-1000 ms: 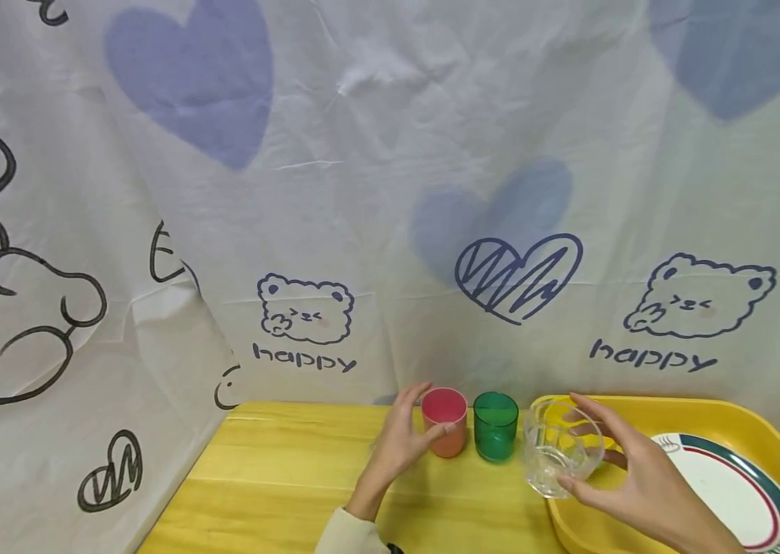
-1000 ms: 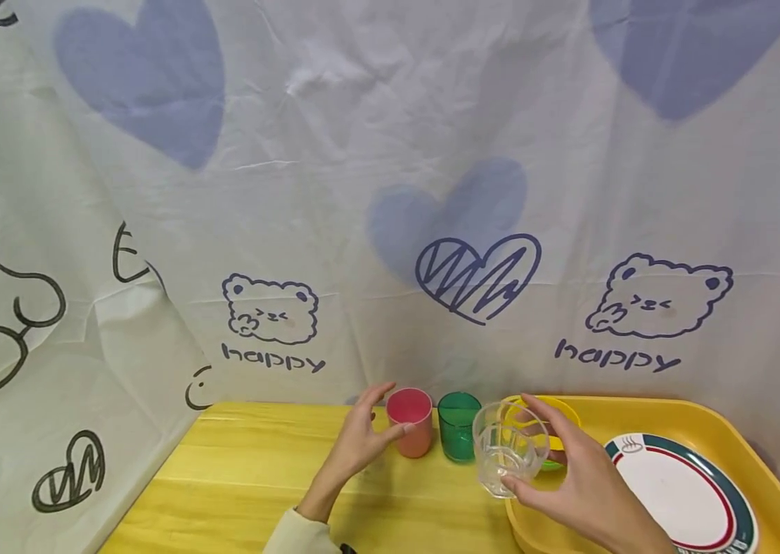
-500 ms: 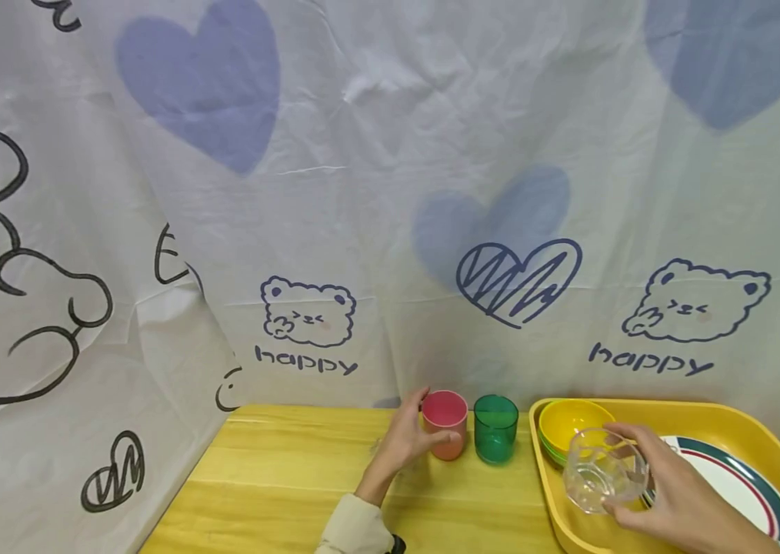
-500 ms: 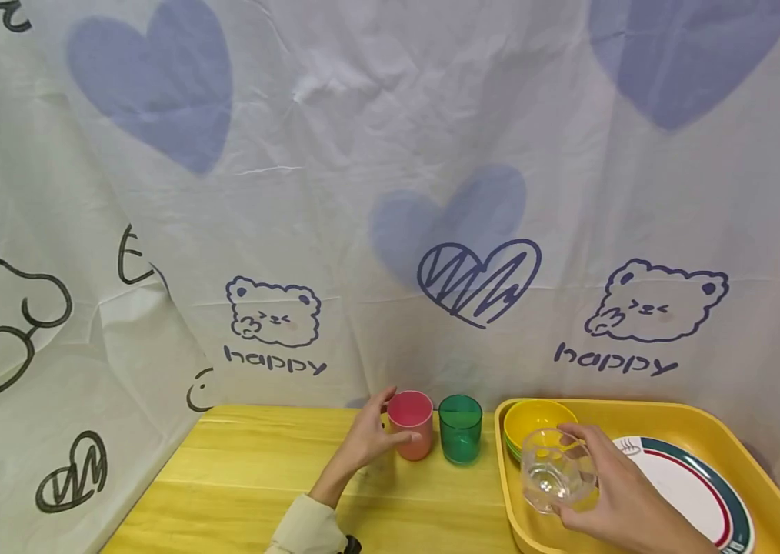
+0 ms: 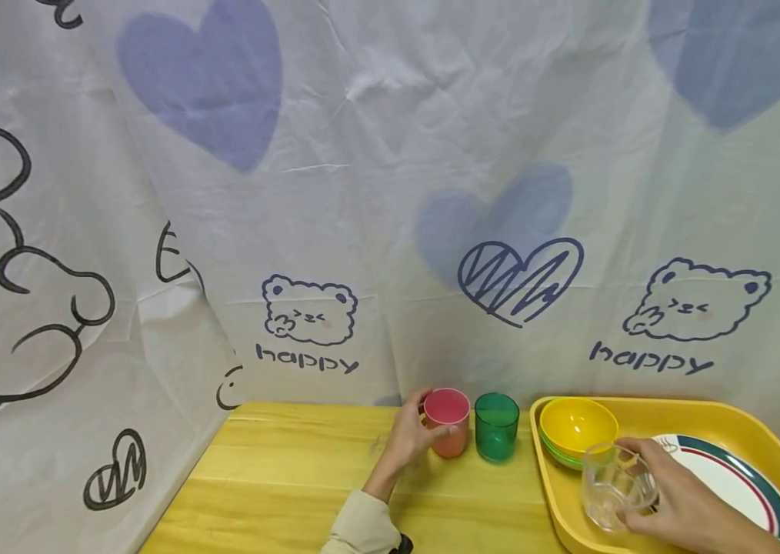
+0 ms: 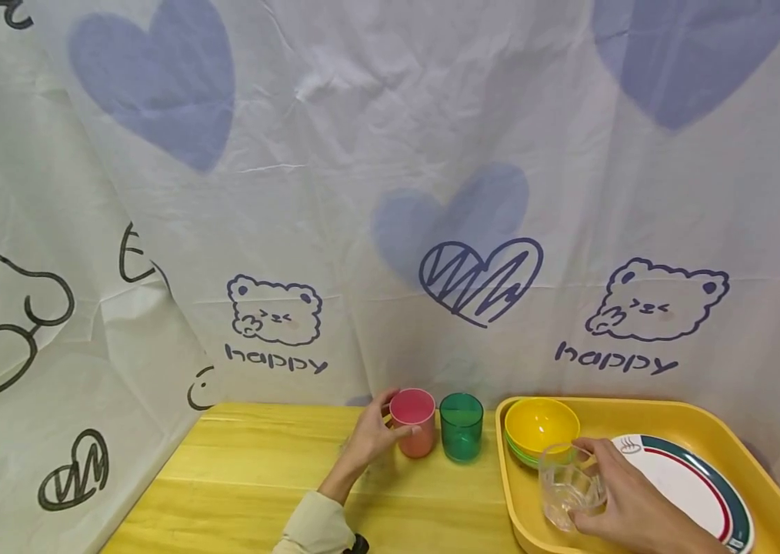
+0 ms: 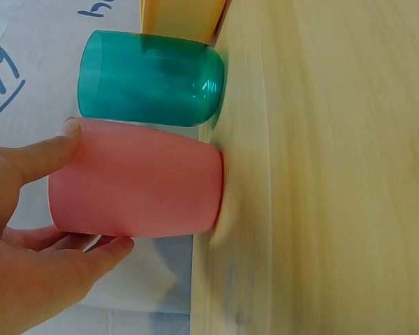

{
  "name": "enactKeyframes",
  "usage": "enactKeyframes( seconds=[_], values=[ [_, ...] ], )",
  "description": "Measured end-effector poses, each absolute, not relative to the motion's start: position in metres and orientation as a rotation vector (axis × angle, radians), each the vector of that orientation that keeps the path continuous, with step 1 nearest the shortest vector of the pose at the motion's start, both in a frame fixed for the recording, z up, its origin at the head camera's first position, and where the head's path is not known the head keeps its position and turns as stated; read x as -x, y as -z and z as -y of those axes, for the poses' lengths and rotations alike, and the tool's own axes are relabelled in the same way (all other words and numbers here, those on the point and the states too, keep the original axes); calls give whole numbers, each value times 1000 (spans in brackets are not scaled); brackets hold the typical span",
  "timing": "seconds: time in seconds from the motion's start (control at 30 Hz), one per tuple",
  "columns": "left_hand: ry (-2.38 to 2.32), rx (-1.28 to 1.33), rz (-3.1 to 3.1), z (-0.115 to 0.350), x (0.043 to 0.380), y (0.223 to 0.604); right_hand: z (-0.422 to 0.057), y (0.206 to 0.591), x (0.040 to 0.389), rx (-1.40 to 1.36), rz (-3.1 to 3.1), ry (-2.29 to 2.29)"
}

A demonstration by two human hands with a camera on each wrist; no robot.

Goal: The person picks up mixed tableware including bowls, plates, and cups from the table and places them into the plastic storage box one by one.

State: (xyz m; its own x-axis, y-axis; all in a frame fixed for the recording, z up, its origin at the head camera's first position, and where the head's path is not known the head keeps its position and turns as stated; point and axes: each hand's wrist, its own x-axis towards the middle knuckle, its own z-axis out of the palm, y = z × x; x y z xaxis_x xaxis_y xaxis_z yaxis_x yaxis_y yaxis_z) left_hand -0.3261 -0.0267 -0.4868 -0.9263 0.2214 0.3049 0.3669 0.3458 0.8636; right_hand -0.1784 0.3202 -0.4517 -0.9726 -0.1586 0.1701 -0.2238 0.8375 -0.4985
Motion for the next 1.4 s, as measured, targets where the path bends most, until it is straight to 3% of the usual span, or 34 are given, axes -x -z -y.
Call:
enactKeyframes(
  seconds=[0.7, 0.9, 1.4],
  values=[
    [1835, 569, 2375, 52, 300, 464, -325, 475, 186, -259, 2890, -754],
    [1950, 653, 2277, 66, 282, 437, -328, 465, 184, -200, 2987, -818],
    [1931, 622, 2205, 97, 277, 420, -309, 418, 192, -150, 2665, -958]
  ],
)
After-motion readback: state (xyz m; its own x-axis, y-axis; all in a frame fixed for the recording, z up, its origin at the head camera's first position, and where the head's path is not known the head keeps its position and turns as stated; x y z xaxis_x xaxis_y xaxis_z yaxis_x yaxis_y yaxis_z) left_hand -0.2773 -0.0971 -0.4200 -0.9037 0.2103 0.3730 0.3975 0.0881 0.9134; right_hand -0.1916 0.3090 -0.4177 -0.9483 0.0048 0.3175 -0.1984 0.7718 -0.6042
